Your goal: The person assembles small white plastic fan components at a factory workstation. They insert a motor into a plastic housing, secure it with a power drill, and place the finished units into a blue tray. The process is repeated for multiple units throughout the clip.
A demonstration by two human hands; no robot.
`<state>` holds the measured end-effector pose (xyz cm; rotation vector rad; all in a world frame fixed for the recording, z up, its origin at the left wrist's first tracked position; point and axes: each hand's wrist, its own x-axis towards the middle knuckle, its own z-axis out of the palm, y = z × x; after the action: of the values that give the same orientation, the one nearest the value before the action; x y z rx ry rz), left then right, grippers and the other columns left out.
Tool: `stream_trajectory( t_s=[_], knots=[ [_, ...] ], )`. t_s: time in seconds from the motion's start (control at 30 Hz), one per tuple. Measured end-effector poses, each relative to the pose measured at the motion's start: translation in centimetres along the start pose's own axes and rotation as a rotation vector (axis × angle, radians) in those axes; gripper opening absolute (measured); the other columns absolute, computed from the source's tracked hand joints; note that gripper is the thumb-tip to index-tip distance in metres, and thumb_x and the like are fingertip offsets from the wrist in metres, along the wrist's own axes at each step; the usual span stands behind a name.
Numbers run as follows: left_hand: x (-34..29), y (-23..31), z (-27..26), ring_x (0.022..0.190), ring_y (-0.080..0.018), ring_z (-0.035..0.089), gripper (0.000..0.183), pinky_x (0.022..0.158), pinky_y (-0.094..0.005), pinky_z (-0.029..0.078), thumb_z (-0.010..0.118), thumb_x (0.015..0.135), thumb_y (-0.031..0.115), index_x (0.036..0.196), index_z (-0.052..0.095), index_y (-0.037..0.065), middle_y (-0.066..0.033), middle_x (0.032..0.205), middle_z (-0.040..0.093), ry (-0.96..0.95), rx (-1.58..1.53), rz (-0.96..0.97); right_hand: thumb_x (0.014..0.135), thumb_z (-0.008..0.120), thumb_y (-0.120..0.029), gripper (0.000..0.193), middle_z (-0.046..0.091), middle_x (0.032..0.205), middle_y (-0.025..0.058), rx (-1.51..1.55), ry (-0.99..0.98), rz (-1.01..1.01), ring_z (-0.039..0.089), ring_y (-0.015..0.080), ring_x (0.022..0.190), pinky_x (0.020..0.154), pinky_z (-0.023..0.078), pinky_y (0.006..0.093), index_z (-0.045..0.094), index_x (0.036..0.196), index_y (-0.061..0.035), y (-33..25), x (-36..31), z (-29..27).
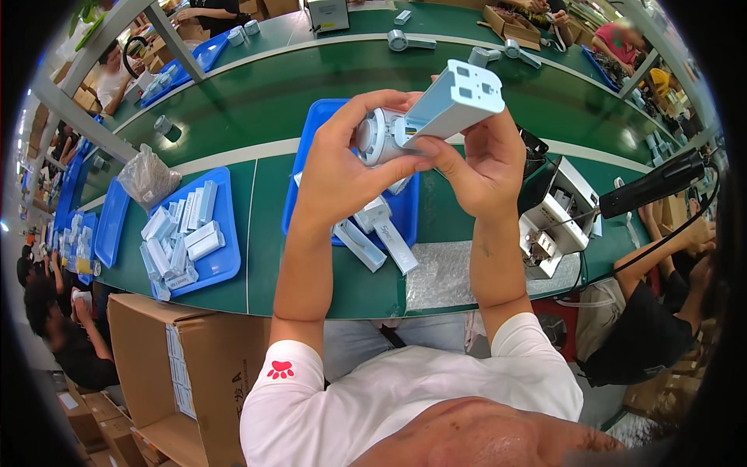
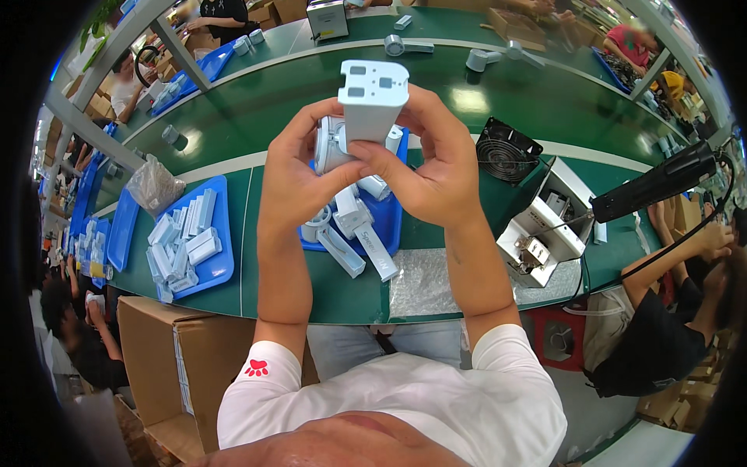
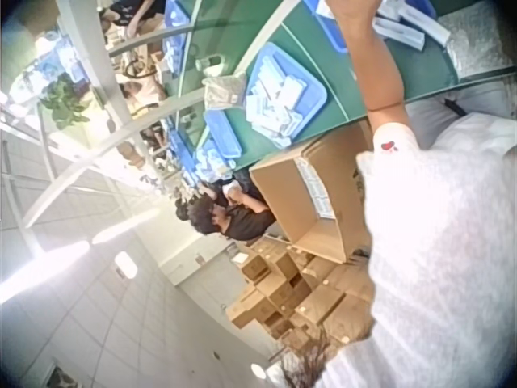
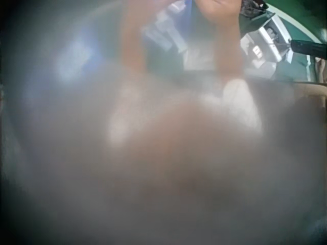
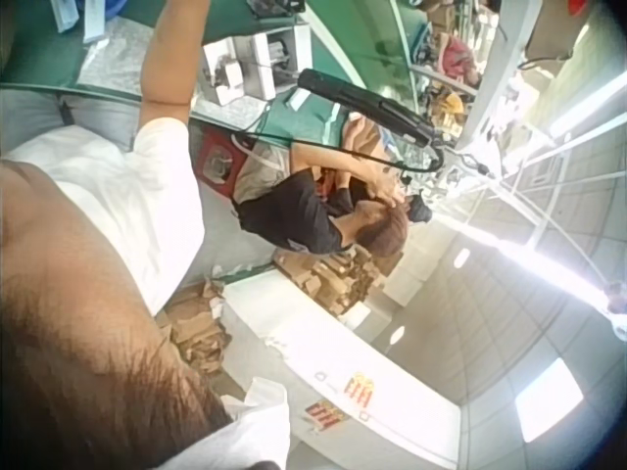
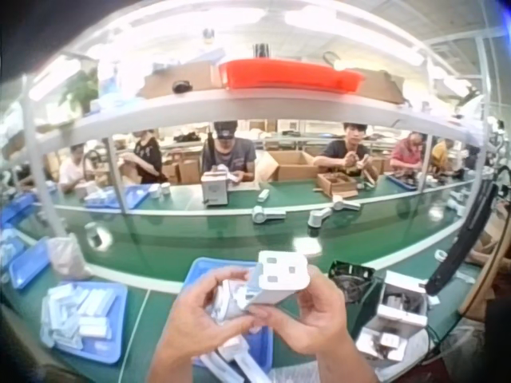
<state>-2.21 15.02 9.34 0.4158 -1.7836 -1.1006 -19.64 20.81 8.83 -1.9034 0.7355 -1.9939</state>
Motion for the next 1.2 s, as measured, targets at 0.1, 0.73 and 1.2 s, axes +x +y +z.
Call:
stream_trajectory(
  t_s=[0.1,0.73,1.2],
  knots=[
    [0.0,-0.4,-0.2,0.111,-0.0192,0.068,0.069,0.096,-0.0342,0.055,0.094,0.071,0.010,0.133,0.063,0.003,-0.0098,0.120,0.071,0.006,0.013,0.021,0.082,0.082,0.004,0.050,0.073,0.118,0.0140,-0.057,0.047,-0.050,0.072,0.0223,0.109,0.099,0.056,0.0382,0.062,0.127,0.0044,-0.4,0.1,0.6],
    [0.0,-0.9,1.8,0.091,-0.0318,0.072,0.051,0.080,-0.0377,0.058,0.085,0.064,0.016,0.110,0.070,0.002,-0.0135,0.103,0.072,0.322,0.386,0.414,0.080,0.085,0.002,0.052,0.073,0.112,0.0158,-0.049,0.224,-0.057,0.072,0.0196,0.104,0.091,0.057,0.0319,0.056,0.122,0.0055,-0.7,-1.8,4.0],
    [-8.3,-0.6,5.3,0.123,-0.0204,0.058,0.067,0.096,-0.0332,0.053,0.078,0.088,0.008,0.147,0.047,0.005,-0.0087,0.132,0.059,-0.151,0.015,-0.054,0.073,0.087,0.002,0.050,0.071,0.111,0.0056,-0.071,-0.184,0.320,0.067,0.0161,0.104,0.095,0.051,0.0307,0.067,0.119,-0.0013,-5.1,-6.3,-4.2]
  ],
)
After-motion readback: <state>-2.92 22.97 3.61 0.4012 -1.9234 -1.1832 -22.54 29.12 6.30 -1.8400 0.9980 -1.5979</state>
